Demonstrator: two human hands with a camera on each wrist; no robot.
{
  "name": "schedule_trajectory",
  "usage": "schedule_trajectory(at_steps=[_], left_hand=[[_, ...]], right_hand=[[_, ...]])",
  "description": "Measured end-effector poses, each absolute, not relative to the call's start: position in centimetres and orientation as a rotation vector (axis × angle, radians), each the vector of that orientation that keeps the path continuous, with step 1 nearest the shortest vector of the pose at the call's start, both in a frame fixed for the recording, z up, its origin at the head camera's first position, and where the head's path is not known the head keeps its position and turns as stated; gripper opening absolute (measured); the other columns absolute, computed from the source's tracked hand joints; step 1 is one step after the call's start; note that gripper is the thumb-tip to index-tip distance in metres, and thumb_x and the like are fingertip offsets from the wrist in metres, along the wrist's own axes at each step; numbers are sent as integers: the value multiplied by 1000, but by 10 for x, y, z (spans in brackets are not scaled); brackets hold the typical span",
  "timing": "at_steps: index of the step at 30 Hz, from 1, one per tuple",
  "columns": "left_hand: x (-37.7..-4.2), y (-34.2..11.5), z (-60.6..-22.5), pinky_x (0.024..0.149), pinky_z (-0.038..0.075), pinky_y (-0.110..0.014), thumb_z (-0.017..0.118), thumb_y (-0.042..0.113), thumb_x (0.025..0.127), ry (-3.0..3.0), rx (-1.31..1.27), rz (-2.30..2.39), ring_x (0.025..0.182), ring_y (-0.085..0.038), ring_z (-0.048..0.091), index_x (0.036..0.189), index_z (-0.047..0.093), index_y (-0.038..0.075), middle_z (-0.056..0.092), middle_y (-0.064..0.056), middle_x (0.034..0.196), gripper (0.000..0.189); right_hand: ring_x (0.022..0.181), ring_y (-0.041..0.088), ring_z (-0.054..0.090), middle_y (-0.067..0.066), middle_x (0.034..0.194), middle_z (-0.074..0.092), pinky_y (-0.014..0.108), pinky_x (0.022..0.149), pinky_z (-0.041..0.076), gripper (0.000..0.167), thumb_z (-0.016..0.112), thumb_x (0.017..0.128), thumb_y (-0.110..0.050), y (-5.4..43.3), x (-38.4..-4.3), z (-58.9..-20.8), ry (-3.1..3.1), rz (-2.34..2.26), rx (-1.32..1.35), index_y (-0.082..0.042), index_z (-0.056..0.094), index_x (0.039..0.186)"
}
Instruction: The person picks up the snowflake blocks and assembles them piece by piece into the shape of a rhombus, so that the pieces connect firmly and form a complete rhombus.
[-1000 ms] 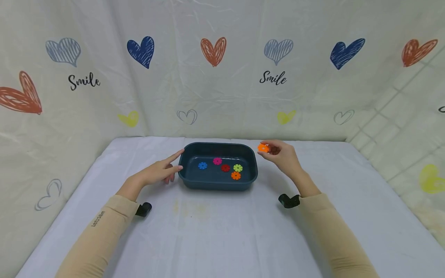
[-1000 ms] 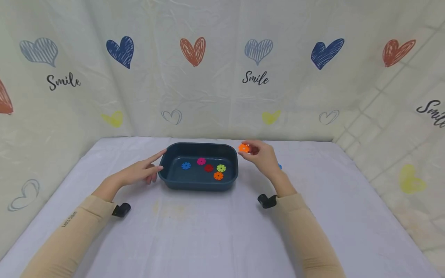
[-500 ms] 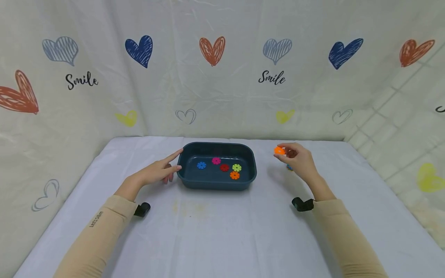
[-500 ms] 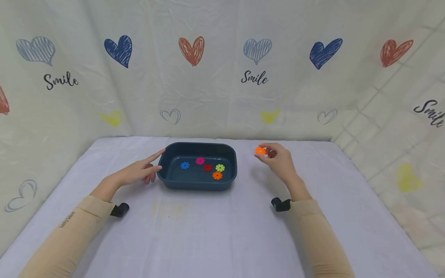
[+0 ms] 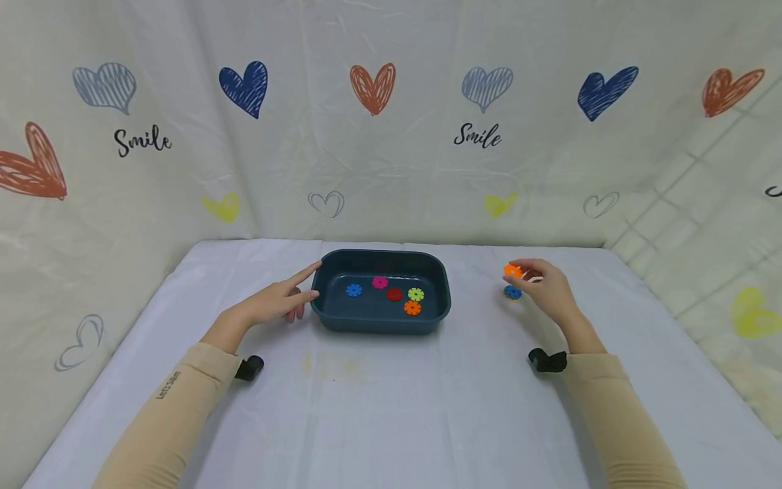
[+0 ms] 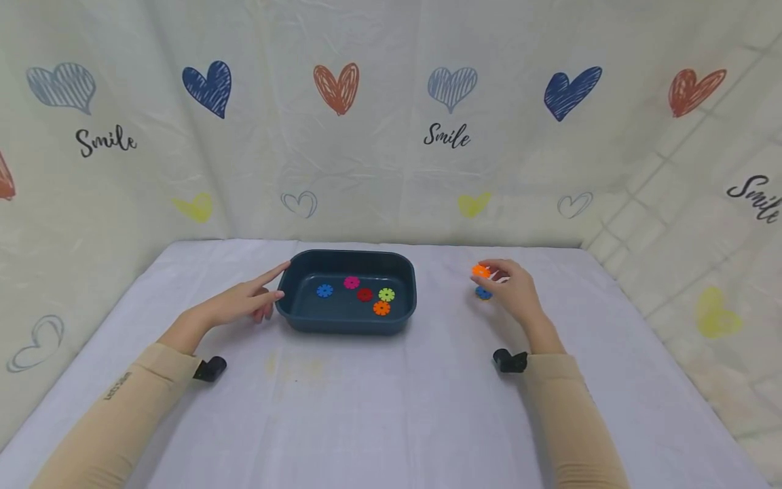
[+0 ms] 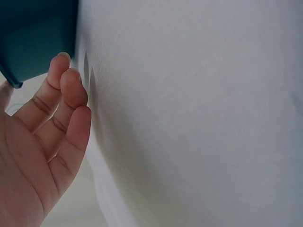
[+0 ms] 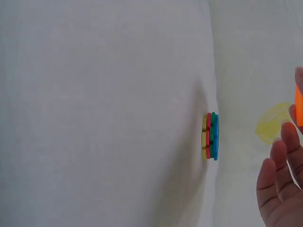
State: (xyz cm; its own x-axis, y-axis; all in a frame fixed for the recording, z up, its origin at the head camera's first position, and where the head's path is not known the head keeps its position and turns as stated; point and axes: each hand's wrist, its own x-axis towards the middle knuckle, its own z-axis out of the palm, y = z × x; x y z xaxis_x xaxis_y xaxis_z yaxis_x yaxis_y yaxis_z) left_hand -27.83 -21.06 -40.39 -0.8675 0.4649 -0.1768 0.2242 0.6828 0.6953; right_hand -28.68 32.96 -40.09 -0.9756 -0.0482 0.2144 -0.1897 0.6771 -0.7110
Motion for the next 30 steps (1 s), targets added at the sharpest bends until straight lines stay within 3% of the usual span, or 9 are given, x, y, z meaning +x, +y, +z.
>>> schedule_trajectory(at_steps=[6,30], left_hand=[[-278,-210,-404,74,41,-39,48,52,107,2559,539,991,71,-23,59,166,9,32,63,-7,83,74],[-277,-209,-402,74,39,-39,48,52,107,2561,527,970,71,-24,58,166,8,32,62,-8,85,74]], right_hand=[[107,26,50,17,124,59,38,83,41,54,71,98,-39,341,-287,-404,-2820,1173,171,-3,62,138],[110,33,51,21,130,56,39,84,41,60,78,92,-41,357,-305,-415,-3049,1171,155,-4,65,136]])
